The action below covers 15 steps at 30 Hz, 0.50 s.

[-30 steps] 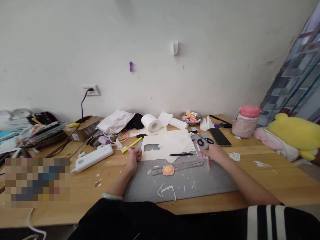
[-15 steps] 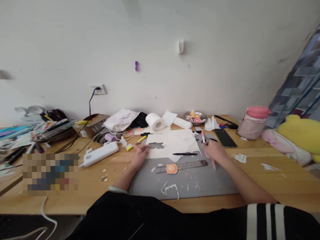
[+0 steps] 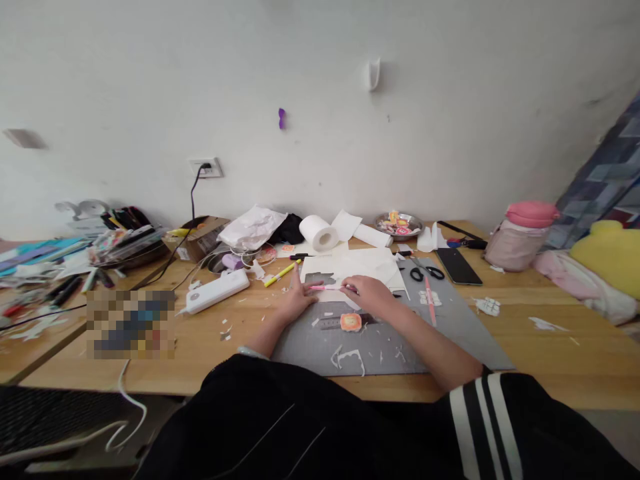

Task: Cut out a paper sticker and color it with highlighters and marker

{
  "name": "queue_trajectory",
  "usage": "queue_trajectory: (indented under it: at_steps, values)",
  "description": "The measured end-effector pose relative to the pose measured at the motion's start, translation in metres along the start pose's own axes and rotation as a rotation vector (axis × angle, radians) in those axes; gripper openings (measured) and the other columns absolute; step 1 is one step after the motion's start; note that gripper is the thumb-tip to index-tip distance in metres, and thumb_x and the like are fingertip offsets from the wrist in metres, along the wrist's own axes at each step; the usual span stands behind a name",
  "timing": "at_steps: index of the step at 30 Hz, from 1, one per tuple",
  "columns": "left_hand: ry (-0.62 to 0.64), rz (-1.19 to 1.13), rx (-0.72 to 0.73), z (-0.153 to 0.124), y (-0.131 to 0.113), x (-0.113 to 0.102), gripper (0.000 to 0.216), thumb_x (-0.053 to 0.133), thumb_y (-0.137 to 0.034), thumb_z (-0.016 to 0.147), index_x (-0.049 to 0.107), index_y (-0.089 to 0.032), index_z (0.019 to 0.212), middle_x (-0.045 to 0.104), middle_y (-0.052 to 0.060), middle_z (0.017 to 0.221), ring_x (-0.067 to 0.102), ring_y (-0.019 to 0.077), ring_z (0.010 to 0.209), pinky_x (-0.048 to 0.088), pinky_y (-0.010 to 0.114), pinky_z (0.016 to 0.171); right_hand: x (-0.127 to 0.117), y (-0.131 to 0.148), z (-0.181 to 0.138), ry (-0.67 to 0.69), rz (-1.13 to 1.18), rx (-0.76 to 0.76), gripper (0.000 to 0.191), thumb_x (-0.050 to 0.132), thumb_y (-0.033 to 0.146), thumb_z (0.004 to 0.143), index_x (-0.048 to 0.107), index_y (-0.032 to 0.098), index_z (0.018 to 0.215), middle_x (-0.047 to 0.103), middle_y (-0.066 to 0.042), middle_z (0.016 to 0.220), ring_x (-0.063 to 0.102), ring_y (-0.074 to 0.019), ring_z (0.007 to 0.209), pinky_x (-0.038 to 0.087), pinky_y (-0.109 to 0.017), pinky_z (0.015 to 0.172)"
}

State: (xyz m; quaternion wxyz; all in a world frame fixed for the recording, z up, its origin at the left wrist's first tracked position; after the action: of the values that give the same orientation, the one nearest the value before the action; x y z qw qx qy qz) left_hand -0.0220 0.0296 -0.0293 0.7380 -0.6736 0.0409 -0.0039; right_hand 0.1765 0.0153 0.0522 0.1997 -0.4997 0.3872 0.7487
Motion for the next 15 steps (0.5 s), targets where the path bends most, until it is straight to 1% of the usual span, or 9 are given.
queue_trajectory:
  at_steps: [2,3,7,9,12,15]
  values:
    - [0.003,0.013,0.0,0.002,0.003,-0.001,0.129,0.071,-0.002,0.064,-0.031,-0.027,0.138,0.065,0.013,0.116,0.067,0.0171,0.081,0.048,0.039,0.084,0.001,0.001,0.005,0.02,-0.033,-0.012,0.023,0.049,0.034,0.092,0.062,0.014,0.097,0.065,-0.004,0.093,0.061,-0.0169,0.087,0.049,-0.037,0.08]
    - [0.005,0.015,0.002,0.003,0.004,-0.001,0.129,0.071,-0.002,0.064,-0.032,-0.027,0.137,0.065,0.013,0.117,0.066,0.0176,0.083,0.048,0.04,0.085,0.002,0.001,0.006,0.029,-0.051,-0.017,0.023,0.05,0.033,0.092,0.061,0.014,0.097,0.064,-0.004,0.093,0.061,-0.017,0.088,0.049,-0.038,0.08]
    - [0.025,0.005,0.008,0.003,0.002,0.002,0.124,0.066,-0.001,0.067,-0.035,-0.025,0.136,0.062,0.016,0.122,0.063,0.0223,0.104,0.046,0.04,0.089,0.001,0.0,0.006,0.066,-0.116,-0.028,0.022,0.049,0.032,0.092,0.061,0.014,0.097,0.064,-0.004,0.093,0.061,-0.0166,0.087,0.05,-0.037,0.08]
    - [0.042,0.006,0.01,0.002,-0.001,0.004,0.122,0.064,-0.001,0.069,-0.035,-0.025,0.135,0.06,0.018,0.124,0.06,0.0235,0.11,0.046,0.04,0.091,0.0,0.001,0.005,0.088,-0.148,-0.036,0.022,0.049,0.032,0.093,0.061,0.014,0.098,0.064,-0.004,0.094,0.061,-0.0167,0.088,0.05,-0.037,0.08]
    - [0.069,0.032,0.01,-0.001,-0.006,0.005,0.121,0.064,-0.002,0.069,-0.035,-0.024,0.136,0.058,0.018,0.126,0.059,0.0237,0.112,0.044,0.043,0.094,-0.005,0.005,0.009,0.123,-0.203,-0.042,0.023,0.049,0.032,0.093,0.061,0.015,0.101,0.064,-0.005,0.097,0.061,-0.0173,0.09,0.051,-0.038,0.08]
    - [0.074,0.073,-0.002,-0.001,-0.007,0.004,0.121,0.064,-0.003,0.069,-0.035,-0.024,0.136,0.057,0.018,0.127,0.06,0.0239,0.11,0.043,0.046,0.094,-0.015,0.015,0.018,0.166,-0.269,-0.048,0.023,0.05,0.032,0.092,0.06,0.015,0.103,0.063,-0.006,0.101,0.061,-0.0178,0.092,0.05,-0.039,0.082]
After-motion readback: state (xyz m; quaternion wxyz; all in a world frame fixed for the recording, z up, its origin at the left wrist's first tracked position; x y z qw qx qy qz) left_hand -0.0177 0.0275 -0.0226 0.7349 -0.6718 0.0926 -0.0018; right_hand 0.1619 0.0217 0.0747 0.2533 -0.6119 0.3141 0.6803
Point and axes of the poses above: each hand's wrist, its own z-axis towards the middle knuckle, its own x-axis out of the palm, y = z × x, the point moved 4 cm from there along z, towards the middle knuckle
